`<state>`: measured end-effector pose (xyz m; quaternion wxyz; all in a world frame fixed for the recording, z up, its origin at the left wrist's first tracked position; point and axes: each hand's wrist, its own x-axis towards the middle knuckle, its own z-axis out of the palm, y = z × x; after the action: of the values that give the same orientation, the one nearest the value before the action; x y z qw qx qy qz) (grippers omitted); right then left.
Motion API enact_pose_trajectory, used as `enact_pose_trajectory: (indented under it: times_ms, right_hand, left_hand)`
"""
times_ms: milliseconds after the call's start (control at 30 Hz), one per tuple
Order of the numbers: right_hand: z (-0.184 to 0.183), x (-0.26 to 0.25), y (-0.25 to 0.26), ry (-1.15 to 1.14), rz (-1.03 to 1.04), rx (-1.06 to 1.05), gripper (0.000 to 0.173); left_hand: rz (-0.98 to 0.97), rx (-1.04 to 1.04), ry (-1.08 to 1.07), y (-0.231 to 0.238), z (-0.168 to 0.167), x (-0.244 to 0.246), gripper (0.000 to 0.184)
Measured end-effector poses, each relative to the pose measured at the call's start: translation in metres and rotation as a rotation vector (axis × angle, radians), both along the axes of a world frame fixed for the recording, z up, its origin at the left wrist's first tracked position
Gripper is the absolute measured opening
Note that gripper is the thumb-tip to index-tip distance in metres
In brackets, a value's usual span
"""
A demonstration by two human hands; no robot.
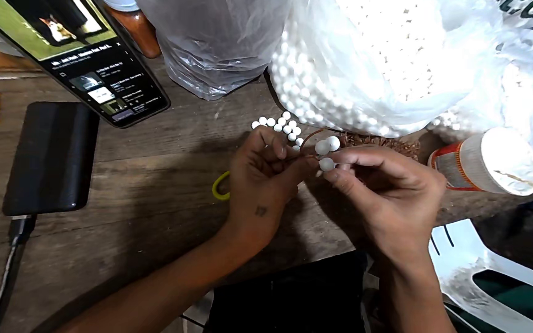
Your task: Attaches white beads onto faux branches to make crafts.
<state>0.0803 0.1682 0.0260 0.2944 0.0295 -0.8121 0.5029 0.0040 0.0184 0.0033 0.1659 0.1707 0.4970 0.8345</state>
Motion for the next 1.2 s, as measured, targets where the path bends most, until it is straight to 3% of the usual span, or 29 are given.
enact_pose_trajectory:
  times_ms: [333, 433, 533, 633, 767, 867, 933, 1067, 1200]
  right_hand:
    - [-0.010, -0.002, -0.010, 0.038, -0.034, -0.018, 0.006]
    - [-0.003, 0.000, -0.009, 0.021, -0.081, -0.011, 0.011]
    - [0.012, 0.012, 0.000, 0.064, -0.140, 0.064, 0.013]
    - [0.039, 0.031, 0.032, 0.202, -0.241, 0.167, 0.014]
    - [0.114, 0.037, 0.114, 0.275, -0.463, 0.453, 0.016]
    - [0.174, -0.004, 0.191, 0.195, -0.688, 0.590, 0.025]
    - [0.195, -0.027, 0.233, 0.014, -0.807, 0.522, 0.031]
    - [0.192, -0.015, 0.258, -0.040, -0.870, 0.434, 0.029]
    - [0.167, 0.051, 0.221, 0.096, -0.787, 0.507, 0.029]
  left_hand:
    - [0.039, -0.108, 0.020, -0.005, -0.004, 0.000, 0.026]
    - [0.057, -0.123, 0.040, 0.001, 0.002, 0.002, 0.023]
    - [-0.050, -0.065, 0.104, 0.000, 0.005, 0.005, 0.035]
    - [-0.139, -0.020, 0.179, -0.001, 0.002, 0.004, 0.049]
    - [-0.097, -0.052, 0.342, 0.001, 0.000, 0.002, 0.048]
    - [-0.057, -0.082, 0.427, 0.004, -0.005, -0.002, 0.046]
    - [-0.042, -0.093, 0.457, 0.006, -0.007, -0.004, 0.045]
    - [-0.036, -0.154, 0.477, 0.000, -0.005, -0.011, 0.035]
    - [-0.056, -0.196, 0.537, -0.004, -0.004, -0.012, 0.022]
